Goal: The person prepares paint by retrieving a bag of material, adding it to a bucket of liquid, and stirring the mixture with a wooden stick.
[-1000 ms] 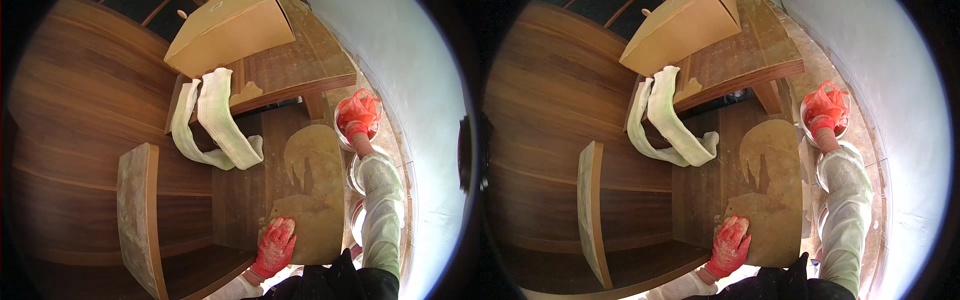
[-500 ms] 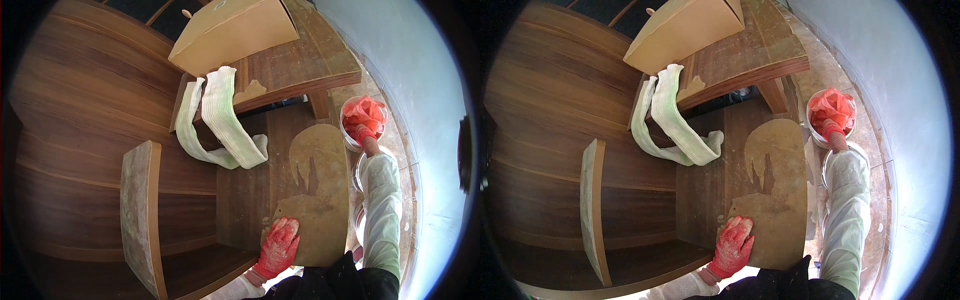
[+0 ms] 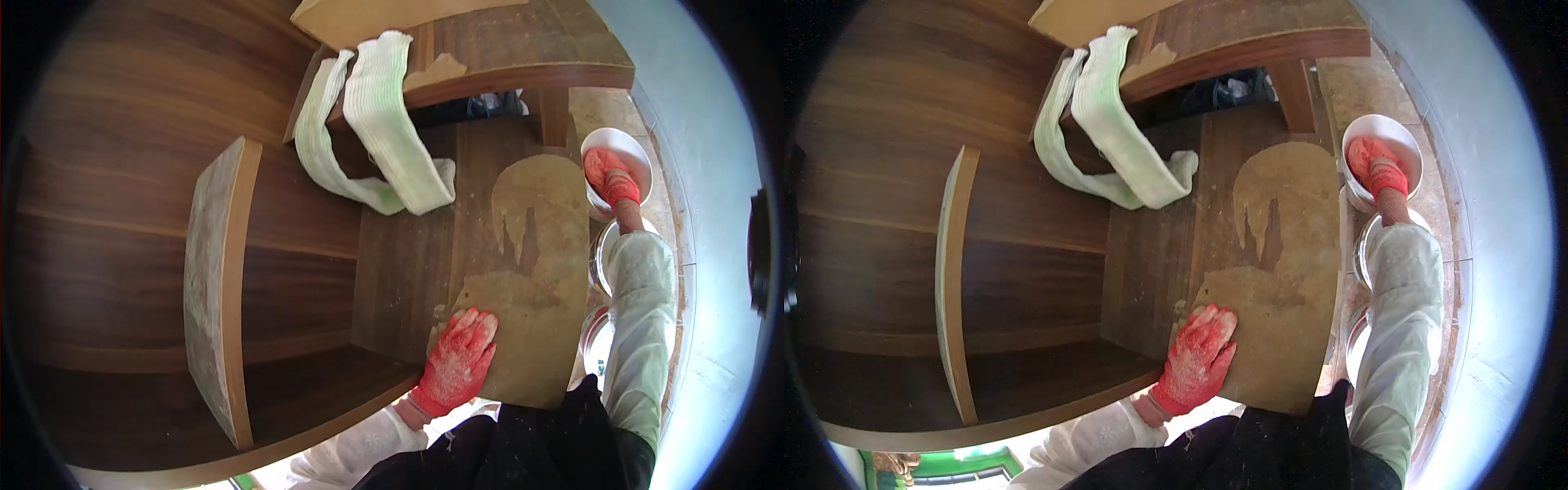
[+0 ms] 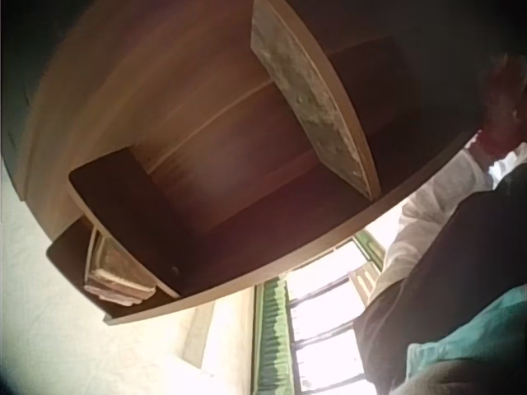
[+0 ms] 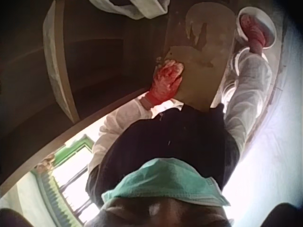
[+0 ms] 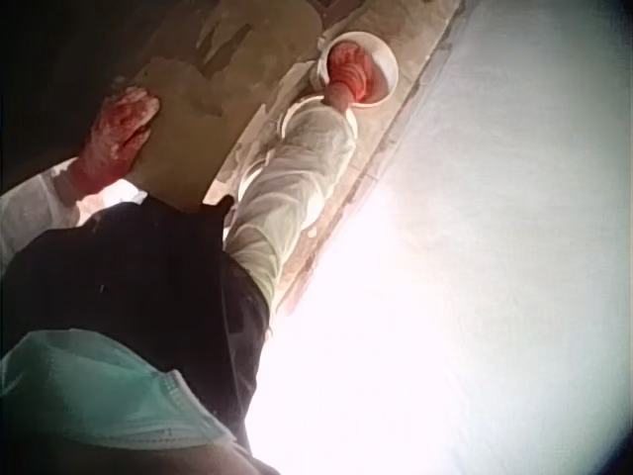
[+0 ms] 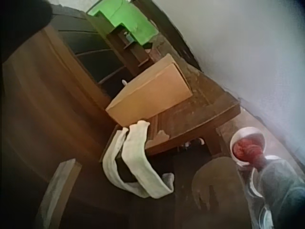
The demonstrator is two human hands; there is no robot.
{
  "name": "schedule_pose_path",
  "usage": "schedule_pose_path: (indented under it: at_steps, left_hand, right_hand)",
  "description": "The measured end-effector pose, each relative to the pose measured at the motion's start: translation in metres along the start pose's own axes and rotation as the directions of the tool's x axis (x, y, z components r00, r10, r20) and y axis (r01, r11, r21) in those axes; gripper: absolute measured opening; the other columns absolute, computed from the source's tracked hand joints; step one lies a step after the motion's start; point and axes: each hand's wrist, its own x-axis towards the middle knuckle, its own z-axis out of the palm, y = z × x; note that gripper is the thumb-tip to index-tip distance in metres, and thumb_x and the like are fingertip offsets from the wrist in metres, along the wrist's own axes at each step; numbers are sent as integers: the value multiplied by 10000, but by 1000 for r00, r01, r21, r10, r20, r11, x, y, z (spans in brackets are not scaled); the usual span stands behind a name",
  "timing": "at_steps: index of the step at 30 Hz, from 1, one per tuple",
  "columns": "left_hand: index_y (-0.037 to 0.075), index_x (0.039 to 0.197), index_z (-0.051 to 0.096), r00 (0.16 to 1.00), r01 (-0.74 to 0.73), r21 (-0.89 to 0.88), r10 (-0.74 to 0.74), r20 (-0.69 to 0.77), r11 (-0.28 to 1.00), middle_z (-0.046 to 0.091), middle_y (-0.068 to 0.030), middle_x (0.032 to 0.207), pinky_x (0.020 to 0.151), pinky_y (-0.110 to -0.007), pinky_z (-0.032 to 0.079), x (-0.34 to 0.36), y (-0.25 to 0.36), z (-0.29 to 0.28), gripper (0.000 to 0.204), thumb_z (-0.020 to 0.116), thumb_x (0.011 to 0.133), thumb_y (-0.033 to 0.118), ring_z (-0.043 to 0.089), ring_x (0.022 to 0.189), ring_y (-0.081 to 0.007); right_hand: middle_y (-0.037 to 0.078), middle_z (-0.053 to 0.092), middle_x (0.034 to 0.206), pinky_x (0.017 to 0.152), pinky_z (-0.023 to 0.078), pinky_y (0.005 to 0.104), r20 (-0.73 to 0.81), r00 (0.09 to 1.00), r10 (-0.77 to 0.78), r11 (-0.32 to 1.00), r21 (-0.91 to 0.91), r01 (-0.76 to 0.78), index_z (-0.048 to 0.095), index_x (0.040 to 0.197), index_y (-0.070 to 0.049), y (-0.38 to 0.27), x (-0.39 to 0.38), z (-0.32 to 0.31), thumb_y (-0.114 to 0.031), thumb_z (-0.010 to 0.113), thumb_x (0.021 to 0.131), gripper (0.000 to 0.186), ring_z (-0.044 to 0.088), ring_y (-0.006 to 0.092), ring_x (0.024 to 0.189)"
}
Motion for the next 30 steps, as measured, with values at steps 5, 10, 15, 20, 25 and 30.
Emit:
schedule_pose_path:
  at_steps: [5, 10, 15, 20, 25, 30]
  left_hand:
    - [1, 1213, 535, 1000, 16, 13, -16, -2, 1000, 556, -187, 1191, 1033, -459, 358, -35, -14, 11, 419, 628, 814, 88, 487, 1169, -387]
    - [13, 1233, 503, 997, 77, -44, -77, -8, 996, 531, -191, 1211, 1041, -464, 345, -71, -14, 30, 413, 606, 850, 127, 460, 1192, -379]
    - [13, 1194, 534, 984, 22, -35, -28, -178, 999, 564, -220, 1149, 975, -442, 392, -144, -6, 32, 367, 606, 840, 79, 504, 1122, -395]
    - [25, 1215, 536, 948, -76, -56, 55, -314, 996, 577, -198, 1155, 965, -421, 408, -252, 13, 29, 377, 609, 856, 112, 519, 1117, -362]
    - [40, 1185, 551, 864, -236, -103, 160, -477, 966, 581, -183, 1145, 929, -427, 433, -404, 23, 2, 341, 598, 868, 154, 539, 1067, -352]
    - [65, 1212, 563, 785, -333, -150, 187, -590, 931, 599, -154, 1159, 943, -416, 435, -629, 29, -37, 365, 617, 864, 164, 546, 1087, -324]
  right_hand:
    - [106, 529, 1288, 961, 433, 405, 72, 985, -155, 988, 27, 153, 532, 1260, -178, -19, -17, 48, -312, 460, 941, 353, 513, 279, 1172]
    - [145, 590, 1217, 943, 452, 412, -154, 899, -410, 912, -91, 401, 572, 1245, -202, 10, -43, 53, -346, 484, 921, 365, 561, 320, 1120]
    - [138, 628, 1155, 955, 446, 385, -409, 830, -379, 891, 80, 447, 575, 1251, -133, -14, -221, -14, -317, 534, 903, 396, 579, 326, 1087]
    - [67, 547, 1306, 873, 474, 273, -301, 953, -35, 887, 429, 169, 501, 1343, -195, -47, -523, -94, -348, 500, 910, 460, 595, 185, 1014]
    - [48, 650, 1087, 861, 476, 251, -523, 833, -179, 846, 351, 402, 562, 1280, -105, -49, -856, -70, -218, 540, 907, 390, 592, 134, 953]
    - [48, 652, 1103, 891, 471, 273, -433, 892, 127, 840, 526, 136, 576, 1254, -71, -68, -1195, 38, -163, 541, 905, 362, 601, 161, 995]
